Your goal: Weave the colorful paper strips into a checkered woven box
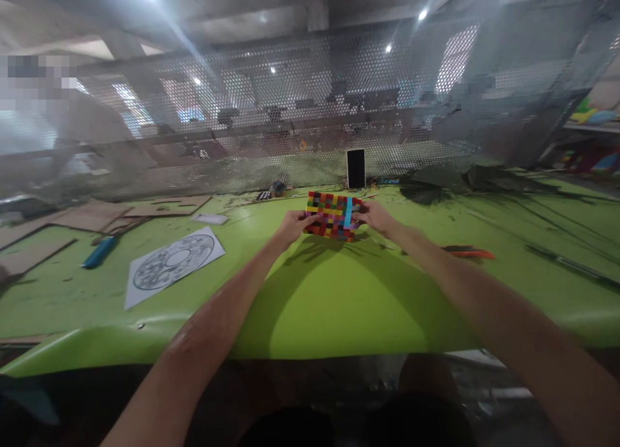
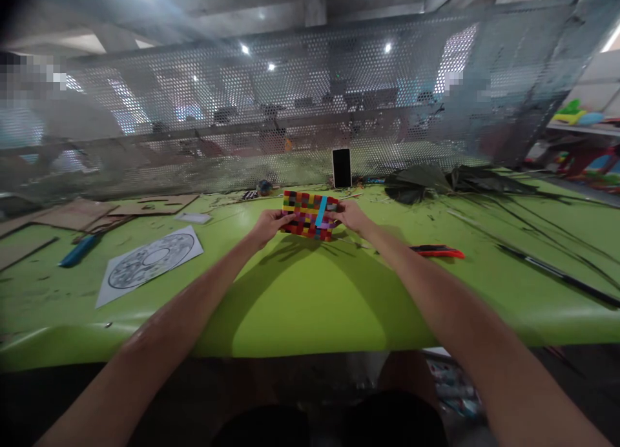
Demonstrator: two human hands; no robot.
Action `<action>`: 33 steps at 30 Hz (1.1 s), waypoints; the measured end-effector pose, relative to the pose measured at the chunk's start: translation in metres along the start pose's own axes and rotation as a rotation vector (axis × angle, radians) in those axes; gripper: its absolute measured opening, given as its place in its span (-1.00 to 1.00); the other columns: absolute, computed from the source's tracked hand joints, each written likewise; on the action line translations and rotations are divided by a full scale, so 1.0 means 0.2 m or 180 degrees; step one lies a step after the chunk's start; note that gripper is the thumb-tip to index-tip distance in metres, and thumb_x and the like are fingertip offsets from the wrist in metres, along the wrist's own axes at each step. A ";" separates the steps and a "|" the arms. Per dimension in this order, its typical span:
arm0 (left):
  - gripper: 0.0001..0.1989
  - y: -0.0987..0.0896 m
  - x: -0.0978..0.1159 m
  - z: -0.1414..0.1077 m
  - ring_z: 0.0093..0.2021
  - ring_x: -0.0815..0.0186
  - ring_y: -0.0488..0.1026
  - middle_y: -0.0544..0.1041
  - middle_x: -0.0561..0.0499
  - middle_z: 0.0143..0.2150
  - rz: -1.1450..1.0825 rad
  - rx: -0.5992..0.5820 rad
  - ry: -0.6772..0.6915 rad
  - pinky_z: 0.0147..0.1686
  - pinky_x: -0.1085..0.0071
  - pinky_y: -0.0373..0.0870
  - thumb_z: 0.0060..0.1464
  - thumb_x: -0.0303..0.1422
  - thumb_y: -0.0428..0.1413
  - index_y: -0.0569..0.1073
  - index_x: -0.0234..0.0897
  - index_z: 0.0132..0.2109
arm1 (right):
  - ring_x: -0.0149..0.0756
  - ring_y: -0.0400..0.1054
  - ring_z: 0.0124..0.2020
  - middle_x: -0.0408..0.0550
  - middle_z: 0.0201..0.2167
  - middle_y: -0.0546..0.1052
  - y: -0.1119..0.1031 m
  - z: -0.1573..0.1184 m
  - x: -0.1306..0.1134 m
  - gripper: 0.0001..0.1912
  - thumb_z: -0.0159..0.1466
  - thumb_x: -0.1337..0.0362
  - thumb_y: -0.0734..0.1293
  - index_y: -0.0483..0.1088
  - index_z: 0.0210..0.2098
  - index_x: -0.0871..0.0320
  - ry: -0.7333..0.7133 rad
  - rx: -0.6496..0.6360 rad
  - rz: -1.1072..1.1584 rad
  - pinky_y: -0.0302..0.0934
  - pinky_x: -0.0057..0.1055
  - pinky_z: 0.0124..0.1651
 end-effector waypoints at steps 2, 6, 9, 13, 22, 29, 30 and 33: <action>-0.41 0.01 0.02 -0.01 -0.31 0.23 0.62 0.71 -0.16 -0.24 -0.0005 -0.0116 -0.0029 -0.10 0.23 0.56 -0.30 0.07 0.46 0.70 -0.34 -0.25 | -0.26 0.49 -0.37 -0.05 -0.35 0.63 0.00 -0.01 -0.01 -0.65 0.02 0.09 0.59 0.57 -0.31 0.17 0.0013 -0.0056 0.0052 0.50 -0.19 -0.15; -0.44 0.02 0.02 -0.02 -0.31 0.25 0.62 0.71 -0.16 -0.22 -0.0276 -0.0239 -0.0123 -0.08 0.25 0.57 -0.32 0.00 0.49 0.70 -0.34 -0.24 | -0.24 0.53 -0.29 0.01 -0.21 0.65 -0.01 -0.03 -0.02 -0.63 0.07 0.13 0.59 0.57 -0.18 0.16 0.0142 -0.0154 0.0290 0.52 -0.26 -0.20; -0.45 0.03 0.01 -0.02 -0.34 0.26 0.61 0.71 -0.14 -0.26 -0.0493 -0.0181 -0.0172 -0.08 0.24 0.58 -0.34 0.00 0.50 0.69 -0.34 -0.28 | -0.22 0.55 -0.26 0.04 -0.14 0.65 0.03 -0.06 -0.02 -0.60 0.05 0.18 0.62 0.58 -0.16 0.16 0.0423 -0.0505 0.0555 0.53 -0.29 -0.24; -0.53 0.05 0.00 -0.03 -0.32 0.26 0.62 0.70 -0.15 -0.25 -0.0642 -0.0195 -0.0232 -0.03 0.22 0.59 -0.24 -0.07 0.50 0.68 -0.37 -0.28 | -0.19 0.57 -0.22 -0.02 -0.13 0.67 0.08 -0.09 -0.07 -0.50 -0.09 0.30 0.67 0.59 -0.14 0.12 0.0565 -0.0872 0.0836 0.53 -0.26 -0.14; -0.66 0.05 0.03 -0.07 -0.32 0.24 0.63 0.69 -0.17 -0.26 -0.1038 -0.0676 -0.0352 -0.09 0.22 0.61 -0.11 -0.25 0.47 0.65 -0.41 -0.25 | -0.27 0.55 -0.21 -0.02 -0.23 0.69 0.02 -0.12 -0.19 -0.65 -0.05 0.33 0.62 0.63 -0.24 0.18 0.0419 -0.1135 0.0501 0.42 -0.28 0.04; -0.56 0.04 0.05 -0.07 -0.24 0.26 0.64 0.68 -0.14 -0.17 -0.0919 -0.0396 -0.0170 -0.11 0.31 0.61 -0.13 -0.18 0.48 0.61 -0.37 -0.17 | -0.32 0.46 -0.42 -0.08 -0.43 0.64 0.02 -0.11 -0.20 -0.80 -0.04 0.41 0.57 0.61 -0.39 0.16 0.0432 -0.0777 0.0571 0.43 -0.38 -0.25; -0.55 0.04 0.07 -0.08 -0.24 0.28 0.64 0.68 -0.12 -0.17 -0.0912 -0.0295 -0.0089 -0.13 0.33 0.60 -0.16 -0.20 0.49 0.60 -0.35 -0.17 | -0.30 0.47 -0.40 -0.08 -0.42 0.64 0.02 -0.10 -0.20 -0.81 -0.03 0.43 0.57 0.61 -0.38 0.15 0.0445 -0.0733 0.0550 0.43 -0.37 -0.25; -0.53 0.00 0.10 -0.08 -0.27 0.29 0.63 0.68 -0.08 -0.21 -0.0833 0.0001 0.0071 -0.18 0.37 0.60 -0.24 -0.24 0.52 0.55 -0.35 -0.22 | -0.24 0.51 -0.33 -0.05 -0.33 0.65 0.02 -0.09 -0.18 -0.78 0.00 0.44 0.56 0.61 -0.33 0.14 0.0447 -0.0655 0.0480 0.45 -0.30 -0.18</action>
Point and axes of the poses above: each hand's wrist, its own z-axis towards the middle knuckle, its own y-axis out of the palm, x = y × z, the point moved 7 cm from there along z, towards the middle knuckle
